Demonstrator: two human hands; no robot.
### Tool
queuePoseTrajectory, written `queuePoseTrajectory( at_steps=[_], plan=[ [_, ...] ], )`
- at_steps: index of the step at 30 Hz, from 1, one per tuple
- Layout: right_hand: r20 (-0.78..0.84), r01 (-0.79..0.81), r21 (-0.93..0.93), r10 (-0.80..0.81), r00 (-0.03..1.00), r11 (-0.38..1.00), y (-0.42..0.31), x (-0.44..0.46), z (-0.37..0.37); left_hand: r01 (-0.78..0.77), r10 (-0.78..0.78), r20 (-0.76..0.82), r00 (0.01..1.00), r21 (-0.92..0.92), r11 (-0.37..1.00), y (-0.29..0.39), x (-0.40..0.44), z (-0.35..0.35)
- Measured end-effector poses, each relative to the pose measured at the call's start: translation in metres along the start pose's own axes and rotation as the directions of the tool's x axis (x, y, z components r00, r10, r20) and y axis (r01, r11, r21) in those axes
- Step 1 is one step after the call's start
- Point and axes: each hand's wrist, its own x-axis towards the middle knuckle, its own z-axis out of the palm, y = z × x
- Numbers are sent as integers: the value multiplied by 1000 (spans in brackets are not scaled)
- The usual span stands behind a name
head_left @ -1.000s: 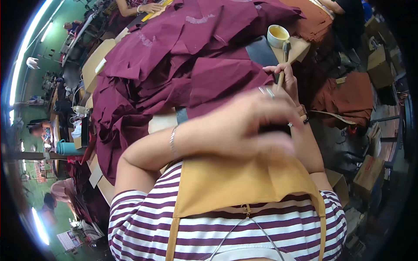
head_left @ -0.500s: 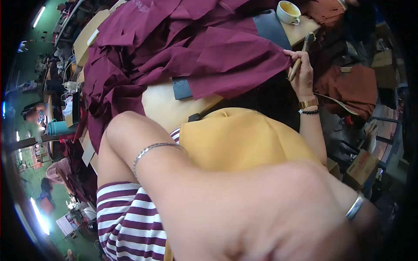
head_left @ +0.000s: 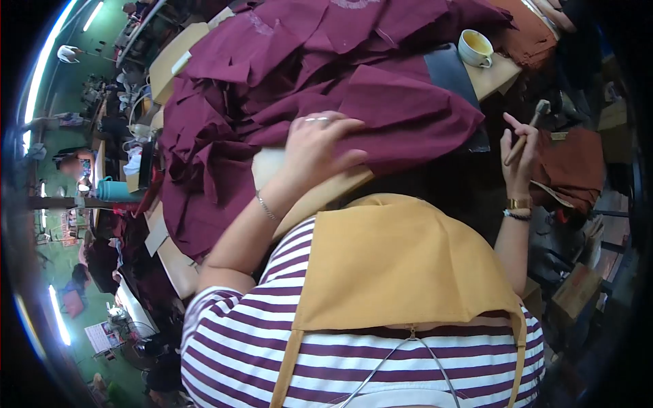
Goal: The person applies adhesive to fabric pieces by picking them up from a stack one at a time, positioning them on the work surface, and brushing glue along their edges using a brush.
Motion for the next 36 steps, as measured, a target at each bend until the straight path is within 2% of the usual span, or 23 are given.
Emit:
queuePoseTrajectory(
  at_steps=[1,2,4,5,6,8,10,12,15,16,18,19,22,23,24,25,26,28,32,33,34,35,36],
  plan=[
    [-32,79,-7,-79,996,997,-3,6,-3,113,-110,-41,993,69,991,-25,-19,17],
    [-29,78,16,-78,997,997,-9,11,-5,225,-214,-90,973,129,966,-44,-32,30],
    [-14,82,54,-81,997,995,-28,18,-6,202,-171,-152,973,217,955,-63,-46,46],
    [-29,104,168,-101,994,980,-33,21,2,197,-151,-187,971,256,946,-69,-49,53],
    [37,89,149,-95,995,985,-49,26,3,195,-146,-192,970,267,944,-74,-49,57],
    [42,244,236,-261,965,941,-65,35,23,195,-140,-202,969,286,938,-81,-45,63],
    [90,271,477,-354,931,836,-85,41,46,133,-67,-258,964,249,959,-66,-27,59],
    [90,338,606,-484,870,720,-115,47,66,57,1,-282,959,197,979,-48,-10,58],
    [105,505,569,-666,738,649,-138,52,92,-89,92,-274,957,23,996,-15,4,50],
    [138,472,569,-644,752,673,-135,52,94,-113,105,-273,956,-13,994,-10,5,48],
    [200,406,567,-597,776,717,-131,55,96,13,-28,-269,963,-57,998,-6,6,41],
    [190,344,582,-535,823,736,-130,56,91,76,-95,-263,960,-80,994,-7,6,38],
    [170,316,520,-458,872,794,-114,59,80,131,-111,-183,977,101,986,-37,-13,42],
    [167,290,524,-431,887,801,-108,60,77,222,-244,-157,957,-146,964,-42,-18,44],
    [165,280,507,-410,897,815,-105,61,77,305,-365,-98,926,-380,873,-44,-21,44],
    [162,270,491,-391,906,828,-102,60,77,373,-466,-10,885,-584,721,-45,-23,45],
    [158,261,474,-372,915,841,-100,60,77,347,-466,-6,885,-658,668,-45,-21,47],
    [102,369,445,-455,884,816,-112,65,73,284,-462,1,887,-790,543,-33,-9,43],
    [37,554,499,-655,755,667,-141,78,77,208,-284,5,959,-694,689,0,19,18],
    [84,566,493,-684,725,660,-142,84,79,325,-265,200,943,-713,621,-12,18,20],
    [131,578,489,-710,692,654,-144,91,79,116,-263,-60,963,-787,606,-10,24,28],
    [60,545,528,-669,741,651,-147,100,79,-105,-268,-315,910,-802,588,-3,31,39],
    [17,516,555,-630,777,652,-151,109,78,-322,-278,-546,791,-756,570,-1,34,48]
  ],
)
